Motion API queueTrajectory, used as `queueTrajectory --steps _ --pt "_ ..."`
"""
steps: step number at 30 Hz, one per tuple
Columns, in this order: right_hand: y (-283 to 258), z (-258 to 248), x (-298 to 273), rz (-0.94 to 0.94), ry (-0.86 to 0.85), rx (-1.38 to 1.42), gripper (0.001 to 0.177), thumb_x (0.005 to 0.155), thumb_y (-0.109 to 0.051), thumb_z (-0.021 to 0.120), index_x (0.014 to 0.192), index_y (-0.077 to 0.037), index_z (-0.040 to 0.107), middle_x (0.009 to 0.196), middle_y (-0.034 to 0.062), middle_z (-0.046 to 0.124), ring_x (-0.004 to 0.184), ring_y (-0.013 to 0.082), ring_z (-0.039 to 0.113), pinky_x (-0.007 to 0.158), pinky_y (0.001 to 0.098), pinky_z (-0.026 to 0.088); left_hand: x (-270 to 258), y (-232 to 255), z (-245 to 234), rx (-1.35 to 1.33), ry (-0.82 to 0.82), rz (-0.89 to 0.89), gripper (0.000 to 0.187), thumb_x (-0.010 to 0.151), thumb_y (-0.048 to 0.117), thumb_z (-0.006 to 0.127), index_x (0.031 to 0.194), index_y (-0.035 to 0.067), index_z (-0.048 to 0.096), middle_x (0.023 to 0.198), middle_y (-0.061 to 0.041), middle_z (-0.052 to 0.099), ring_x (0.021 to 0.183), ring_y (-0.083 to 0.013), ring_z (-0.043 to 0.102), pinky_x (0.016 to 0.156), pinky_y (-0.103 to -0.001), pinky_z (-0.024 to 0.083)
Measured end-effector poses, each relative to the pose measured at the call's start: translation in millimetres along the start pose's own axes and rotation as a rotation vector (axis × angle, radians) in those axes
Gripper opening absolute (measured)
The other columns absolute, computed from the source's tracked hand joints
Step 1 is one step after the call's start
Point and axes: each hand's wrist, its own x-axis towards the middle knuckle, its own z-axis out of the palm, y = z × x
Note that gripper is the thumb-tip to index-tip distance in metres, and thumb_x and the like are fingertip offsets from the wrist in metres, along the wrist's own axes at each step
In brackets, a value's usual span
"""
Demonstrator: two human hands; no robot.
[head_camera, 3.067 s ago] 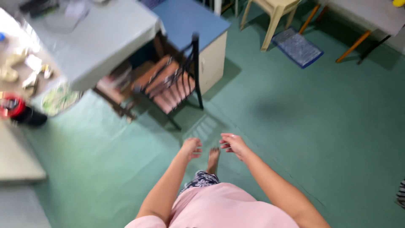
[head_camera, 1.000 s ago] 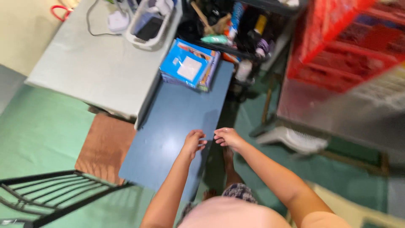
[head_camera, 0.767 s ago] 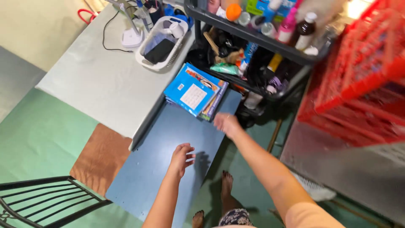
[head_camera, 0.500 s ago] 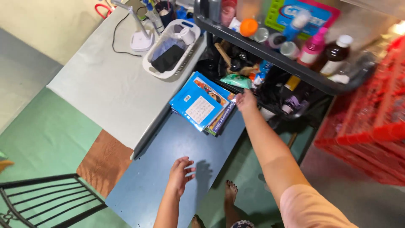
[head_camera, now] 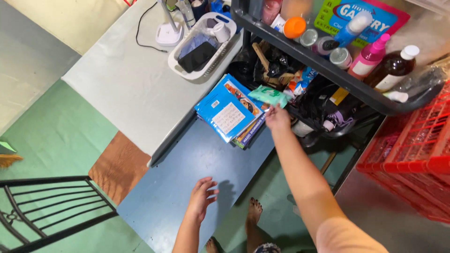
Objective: Sweeping the floor with a broom and dustpan followed by wiping surfaces with wet wipes.
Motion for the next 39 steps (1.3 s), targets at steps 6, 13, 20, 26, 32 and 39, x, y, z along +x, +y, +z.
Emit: queueTrajectory --steps 6,13,20,26,32,39 --pt "96.5 -0.9 -289.2 0.164 -0.187 -0.096 0.012 0.098 -0.021 0.065 0.108 -0.015 0.064 0.097 -0.0009 0.071 0.077 0.0096 0.064 0.071 0.0244 0.055 -28.9 24.7 37.8 -0.124 -0.124 0.132 0.057 0.092 0.052 0.059 0.139 0.019 0.054 0.137 -0.002 0.065 0.117 -0.0154 0.064 0.089 -0.038 0.052" --pt "175.4 -29.4 -465.3 0.254 -0.509 -0.702 0.023 0.103 -0.021 0.072 0.117 -0.004 0.067 0.104 0.0102 0.071 0.082 0.0186 0.066 0.069 0.0300 0.052 -58.3 37.1 -20.3 -0.531 -0.065 0.440 0.045 0.105 0.043 0.053 0.128 0.005 0.059 0.101 -0.009 0.071 0.078 -0.0208 0.070 0.059 -0.036 0.055" --pt "186.1 70.5 -614.4 -1.505 -1.009 -1.699 0.045 0.078 -0.020 0.080 0.118 -0.005 0.067 0.115 0.0152 0.065 0.106 0.0357 0.062 0.093 0.0437 0.049 -138.8 49.7 -93.9 -0.261 -0.081 0.355 0.039 0.099 0.039 0.060 0.111 0.002 0.066 0.087 -0.009 0.075 0.067 -0.0212 0.074 0.051 -0.035 0.058" --pt "231.4 52.3 -630.2 -1.376 -1.548 -1.933 0.027 0.082 -0.016 0.078 0.106 -0.005 0.072 0.093 0.0068 0.063 0.088 0.0279 0.064 0.077 0.0426 0.051 -167.0 36.7 -148.9 -0.195 -0.201 0.207 0.039 0.097 0.045 0.062 0.108 0.008 0.068 0.087 -0.006 0.075 0.067 -0.0166 0.072 0.053 -0.032 0.057" --pt "274.4 44.3 -648.4 -1.401 -1.644 -1.953 0.014 0.080 -0.008 0.075 0.090 -0.005 0.066 0.082 0.0076 0.059 0.078 0.0285 0.064 0.069 0.0425 0.052 -182.8 20.7 -192.3 -0.386 -0.410 0.153 0.037 0.096 0.039 0.063 0.112 0.006 0.067 0.097 -0.009 0.075 0.082 -0.0211 0.073 0.072 -0.037 0.061" --pt "313.0 46.1 -664.8 -1.147 -1.452 -1.864 0.007 0.088 -0.007 0.072 0.092 -0.003 0.068 0.084 0.0151 0.066 0.070 0.0367 0.066 0.061 0.0459 0.054 -179.5 0.8 -241.7 -0.530 -0.771 0.183 0.058 0.072 0.000 0.058 0.130 -0.006 0.060 0.115 -0.020 0.070 0.102 -0.0347 0.071 0.095 -0.049 0.058"
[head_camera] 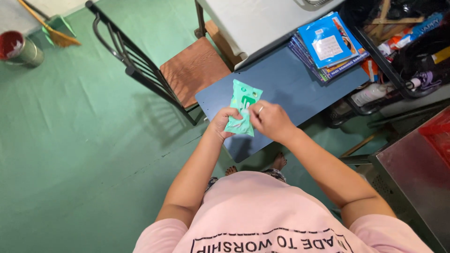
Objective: Sweeping the floor with a broom and dustpan followed by wiping surfaces with wet wipes.
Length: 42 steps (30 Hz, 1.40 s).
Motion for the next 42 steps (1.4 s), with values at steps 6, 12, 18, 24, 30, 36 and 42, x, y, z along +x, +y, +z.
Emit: queueTrajectory --steps 6,12,18,24,30,36,42 --pt "24.3 -0.9 24.8 0.162 0.364 -0.083 0.006 0.096 -0.008 0.068 0.094 -0.004 0.071 0.087 0.0136 0.070 0.072 0.0290 0.069 0.063 0.0383 0.056 -29.6 32.4 70.1 0.176 -0.037 0.056 0.096 0.057 -0.004 0.053 0.150 0.019 0.038 0.134 -0.019 0.060 0.111 -0.0377 0.066 0.091 -0.057 0.058" --pt "53.1 29.2 21.8 0.811 0.297 0.742 0.024 0.107 -0.021 0.060 0.121 -0.005 0.071 0.083 0.0087 0.073 0.052 0.0062 0.054 0.046 0.0284 0.042 -22.4 25.2 71.2 0.124 0.093 0.092 0.091 0.065 -0.001 0.056 0.150 0.023 0.033 0.135 -0.019 0.059 0.110 -0.0376 0.065 0.087 -0.058 0.057" --pt "0.8 33.1 1.8 0.282 0.076 0.139 0.066 0.090 -0.013 0.068 0.151 -0.011 0.044 0.089 0.0109 0.078 0.069 0.0271 0.074 0.065 0.0394 0.059 -0.9 3.9 20.4 -0.082 0.176 0.101 0.040 0.090 0.022 0.067 0.125 0.006 0.057 0.110 -0.014 0.070 0.098 -0.0296 0.071 0.089 -0.048 0.060" --pt "-3.1 48.2 -4.3 0.466 -0.130 -0.151 0.086 0.087 -0.011 0.069 0.162 -0.023 0.029 0.082 0.0110 0.076 0.070 0.0363 0.071 0.068 0.0488 0.057 8.4 -16.6 8.7 -0.045 0.210 -0.062 0.044 0.097 0.044 0.065 0.116 0.004 0.063 0.102 -0.013 0.073 0.088 -0.0258 0.072 0.081 -0.042 0.060" --pt "10.9 71.5 -24.9 0.404 0.046 -0.167 0.088 0.085 -0.006 0.070 0.163 -0.018 0.030 0.083 0.0118 0.073 0.069 0.0363 0.069 0.065 0.0480 0.055 9.5 -22.5 11.0 -0.030 0.255 -0.007 0.037 0.100 0.033 0.066 0.129 0.013 0.053 0.105 -0.009 0.067 0.090 -0.0227 0.069 0.079 -0.040 0.060" --pt "16.9 61.4 -30.6 0.342 0.063 -0.064 0.091 0.081 -0.004 0.071 0.162 -0.009 0.028 0.084 0.0106 0.071 0.067 0.0352 0.069 0.063 0.0468 0.055 13.2 -24.6 15.6 0.139 0.308 0.049 0.055 0.097 0.027 0.068 0.146 0.019 0.044 0.119 -0.006 0.063 0.101 -0.0192 0.068 0.081 -0.037 0.059" --pt "12.8 48.5 -29.5 0.302 0.054 -0.093 0.085 0.085 0.001 0.069 0.162 -0.010 0.033 0.086 0.0108 0.071 0.072 0.0365 0.069 0.066 0.0472 0.055 10.6 -18.8 20.1 0.146 0.292 0.014 0.067 0.094 0.030 0.067 0.154 0.023 0.038 0.129 -0.007 0.062 0.111 -0.0204 0.066 0.085 -0.037 0.060"
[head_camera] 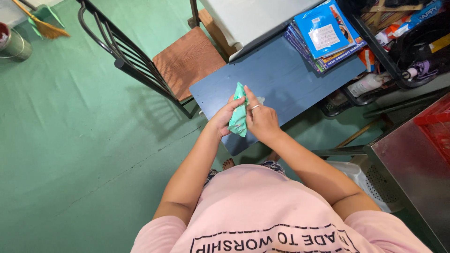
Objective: Sweeping the floor with a broom and dustpan followed by wiping surfaces with wet wipes.
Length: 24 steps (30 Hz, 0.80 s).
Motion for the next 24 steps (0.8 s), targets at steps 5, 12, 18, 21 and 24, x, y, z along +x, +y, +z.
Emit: queueTrajectory --steps 5,12,18,21,24 --pt "-1.8 -5.0 4.6 0.093 0.007 0.204 0.069 0.085 0.001 0.068 0.148 -0.009 0.041 0.085 0.0085 0.071 0.070 0.0288 0.071 0.065 0.0422 0.056 -9.1 9.9 0.0 0.042 -0.058 -0.001 0.073 0.094 0.035 0.069 0.157 0.025 0.033 0.131 -0.007 0.060 0.113 -0.0205 0.065 0.086 -0.039 0.060" --pt "29.1 -25.5 25.3 0.467 -0.047 1.112 0.066 0.086 0.006 0.068 0.139 -0.013 0.033 0.088 0.0055 0.064 0.066 0.0074 0.059 0.051 0.0221 0.042 -23.4 25.4 -3.0 0.016 -0.079 0.037 0.072 0.095 0.034 0.068 0.157 0.021 0.032 0.127 -0.009 0.063 0.107 -0.0235 0.070 0.087 -0.039 0.062" --pt "17.5 -77.8 24.2 0.431 -0.273 1.708 0.060 0.089 0.007 0.064 0.140 -0.013 0.040 0.089 0.0107 0.064 0.059 0.0096 0.052 0.052 0.0223 0.042 -12.0 29.4 -36.4 0.026 -0.076 0.132 0.062 0.102 0.035 0.066 0.155 0.017 0.040 0.131 -0.010 0.064 0.107 -0.0249 0.069 0.082 -0.040 0.060" --pt "22.5 -85.0 33.1 0.409 -0.131 1.590 0.044 0.089 0.002 0.068 0.129 -0.010 0.053 0.092 0.0096 0.067 0.064 0.0121 0.057 0.057 0.0244 0.046 -11.8 25.4 -59.6 -0.066 0.021 0.130 0.060 0.100 0.037 0.067 0.152 0.024 0.041 0.127 -0.012 0.065 0.103 -0.0276 0.070 0.080 -0.043 0.061" --pt "41.4 -52.6 34.2 0.472 -0.095 0.989 0.013 0.096 -0.011 0.071 0.106 -0.002 0.068 0.088 0.0081 0.072 0.061 0.0098 0.058 0.053 0.0248 0.045 -33.3 39.9 -27.9 -0.014 0.076 0.077 0.058 0.095 0.042 0.064 0.146 0.025 0.042 0.122 -0.009 0.065 0.097 -0.0282 0.071 0.069 -0.049 0.063"
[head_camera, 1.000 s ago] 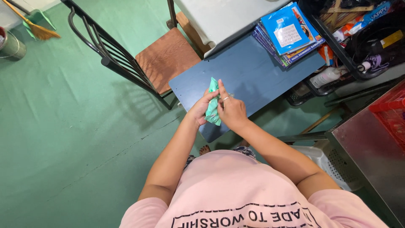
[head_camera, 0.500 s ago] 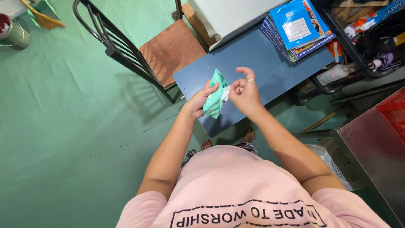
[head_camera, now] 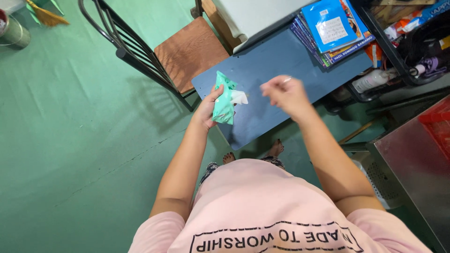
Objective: Sweeping the floor with a broom and dustpan followed by wiping surfaces with wet wipes.
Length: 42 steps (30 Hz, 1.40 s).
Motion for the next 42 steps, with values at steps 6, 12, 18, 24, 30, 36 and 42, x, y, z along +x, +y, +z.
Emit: queueTrajectory --steps 6,12,18,24,30,36,42 --pt "54.4 31.8 8.0 0.063 -0.119 -0.166 0.016 0.094 -0.019 0.075 0.092 -0.004 0.070 0.083 0.0020 0.072 0.064 0.0050 0.060 0.055 0.0220 0.050 10.2 -8.4 5.6 -0.002 -0.045 0.031 0.059 0.097 0.042 0.064 0.148 0.026 0.040 0.123 -0.010 0.065 0.100 -0.0292 0.070 0.068 -0.049 0.062" --pt "6.1 18.5 -1.1 0.004 -0.138 0.017 0.012 0.097 -0.014 0.074 0.093 -0.003 0.072 0.085 0.0041 0.074 0.066 0.0076 0.059 0.059 0.0219 0.046 17.5 -10.4 -17.1 -0.066 -0.033 0.109 0.056 0.099 0.044 0.064 0.147 0.025 0.041 0.121 -0.013 0.065 0.098 -0.0308 0.069 0.069 -0.050 0.060" --pt "-69.9 7.5 -8.3 -0.312 -0.114 0.410 0.001 0.090 -0.007 0.067 0.090 -0.005 0.067 0.106 0.0051 0.069 0.093 0.0133 0.066 0.087 0.0284 0.056 -1.2 1.8 -36.9 -0.160 -0.058 0.111 0.064 0.095 0.051 0.062 0.141 0.009 0.049 0.124 -0.017 0.066 0.109 -0.0342 0.069 0.082 -0.056 0.061" --pt "3.5 21.5 17.9 0.221 0.129 0.451 0.023 0.093 -0.029 0.070 0.095 -0.011 0.057 0.071 0.0054 0.058 0.045 0.0113 0.045 0.041 0.0305 0.040 -8.6 -1.6 2.3 -0.107 -0.242 0.096 0.070 0.093 0.054 0.059 0.142 0.005 0.052 0.134 -0.017 0.066 0.121 -0.0269 0.068 0.097 -0.046 0.057" --pt "126.2 54.0 27.1 -0.236 0.190 -0.062 0.052 0.089 -0.033 0.094 0.105 -0.003 0.055 0.088 -0.0004 0.064 0.070 0.0047 0.059 0.056 0.0235 0.051 33.9 -37.7 0.9 -0.129 -0.115 0.096 0.062 0.102 0.053 0.056 0.139 0.003 0.055 0.123 -0.011 0.070 0.106 -0.0225 0.070 0.091 -0.038 0.059" --pt "79.2 30.0 -12.9 0.513 -0.085 0.248 0.039 0.086 -0.044 0.075 0.095 -0.006 0.068 0.066 0.0004 0.060 0.045 0.0093 0.051 0.037 0.0247 0.036 32.2 -41.1 30.7 0.206 0.159 0.119 0.057 0.097 0.051 0.055 0.141 0.014 0.054 0.111 -0.005 0.069 0.089 -0.0183 0.068 0.071 -0.038 0.056" --pt "86.3 -11.3 -29.2 0.548 0.071 0.204 0.027 0.086 -0.035 0.077 0.099 -0.011 0.071 0.072 -0.0045 0.061 0.050 0.0040 0.047 0.040 0.0219 0.030 85.8 -86.1 25.7 0.506 -0.005 0.162 0.099 0.075 -0.004 0.087 0.153 0.011 0.028 0.132 -0.016 0.061 0.114 -0.0260 0.067 0.092 -0.040 0.060"
